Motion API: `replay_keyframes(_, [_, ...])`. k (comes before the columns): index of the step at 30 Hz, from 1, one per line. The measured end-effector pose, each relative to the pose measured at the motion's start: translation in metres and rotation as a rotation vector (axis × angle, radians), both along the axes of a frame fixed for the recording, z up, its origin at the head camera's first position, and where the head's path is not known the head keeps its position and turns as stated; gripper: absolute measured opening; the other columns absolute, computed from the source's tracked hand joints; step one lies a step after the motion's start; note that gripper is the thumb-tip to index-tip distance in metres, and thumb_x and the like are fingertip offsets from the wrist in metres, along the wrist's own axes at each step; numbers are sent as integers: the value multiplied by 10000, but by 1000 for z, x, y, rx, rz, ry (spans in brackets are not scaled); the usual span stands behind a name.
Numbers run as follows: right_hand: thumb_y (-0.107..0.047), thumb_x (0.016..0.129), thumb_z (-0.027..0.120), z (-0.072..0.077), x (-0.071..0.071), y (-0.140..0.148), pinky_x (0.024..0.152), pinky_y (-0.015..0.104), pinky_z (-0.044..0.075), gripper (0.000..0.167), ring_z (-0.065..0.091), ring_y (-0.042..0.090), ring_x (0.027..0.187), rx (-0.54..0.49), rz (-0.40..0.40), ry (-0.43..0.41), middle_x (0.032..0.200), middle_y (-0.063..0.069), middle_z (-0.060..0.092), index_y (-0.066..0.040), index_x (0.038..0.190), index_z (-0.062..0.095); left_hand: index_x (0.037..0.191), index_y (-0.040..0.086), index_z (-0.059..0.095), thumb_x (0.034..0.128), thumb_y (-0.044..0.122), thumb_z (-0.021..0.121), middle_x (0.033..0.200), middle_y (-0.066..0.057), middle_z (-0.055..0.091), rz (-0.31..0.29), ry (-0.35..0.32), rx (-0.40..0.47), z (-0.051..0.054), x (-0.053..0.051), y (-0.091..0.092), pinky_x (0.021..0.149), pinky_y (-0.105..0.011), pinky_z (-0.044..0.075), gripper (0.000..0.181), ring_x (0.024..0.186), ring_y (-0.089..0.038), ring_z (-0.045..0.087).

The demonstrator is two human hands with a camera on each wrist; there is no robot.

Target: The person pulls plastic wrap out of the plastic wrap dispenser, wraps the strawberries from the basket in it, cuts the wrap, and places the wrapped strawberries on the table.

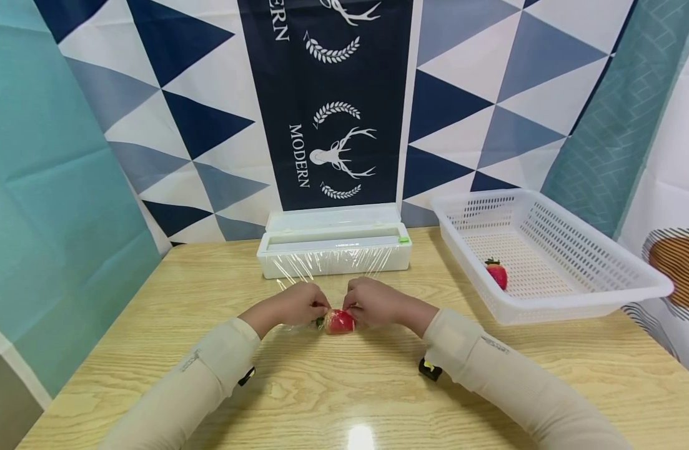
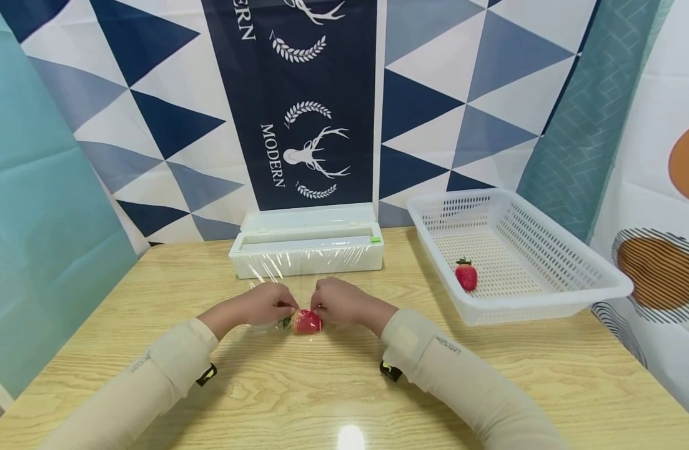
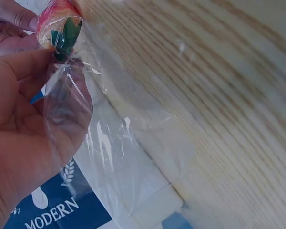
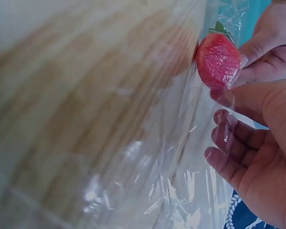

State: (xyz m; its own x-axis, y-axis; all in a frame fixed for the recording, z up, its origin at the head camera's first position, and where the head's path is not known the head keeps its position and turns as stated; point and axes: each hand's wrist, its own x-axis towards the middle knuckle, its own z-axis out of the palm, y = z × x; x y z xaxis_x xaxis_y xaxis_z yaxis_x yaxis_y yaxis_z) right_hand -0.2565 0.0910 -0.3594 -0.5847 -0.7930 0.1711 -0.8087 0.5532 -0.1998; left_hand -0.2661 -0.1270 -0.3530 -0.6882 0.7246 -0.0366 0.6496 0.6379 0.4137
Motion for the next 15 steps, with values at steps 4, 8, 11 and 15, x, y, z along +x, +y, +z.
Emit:
replay_keyframes(4, [4,894,604,3,-3,0,810,323,524,176,639,182,873,7,-59,-58,950,70,696,-17,1011,735,973,27,736,967,79,571,863,-21,688,45,24,-39,0,-1,2,749,-319,515,174,778,-132,605])
replay_keyframes(8, [37,887,592,8,-1,2,817,341,524,187,624,181,863,-27,-92,-63,968,73,685,-10,1027,706,1066,11,710,947,82,601,976,-62,695,96,124,-37,5,5,2,836,-372,519,177,888,-183,626])
replay_keyframes(11, [10,862,646,12,2,4,751,307,511,128,579,149,784,-48,-82,-74,890,36,646,-33,975,689,1009,36,713,887,94,688,918,-38,678,87,234,-16,9,12,2,799,-358,517,137,832,-173,602])
replay_keyframes(15, [-58,816,732,10,4,2,707,283,488,154,545,121,748,-42,-69,-113,872,23,622,-44,954,665,937,76,713,806,123,772,860,-11,652,19,304,-25,10,17,5,725,-304,494,151,772,-133,552])
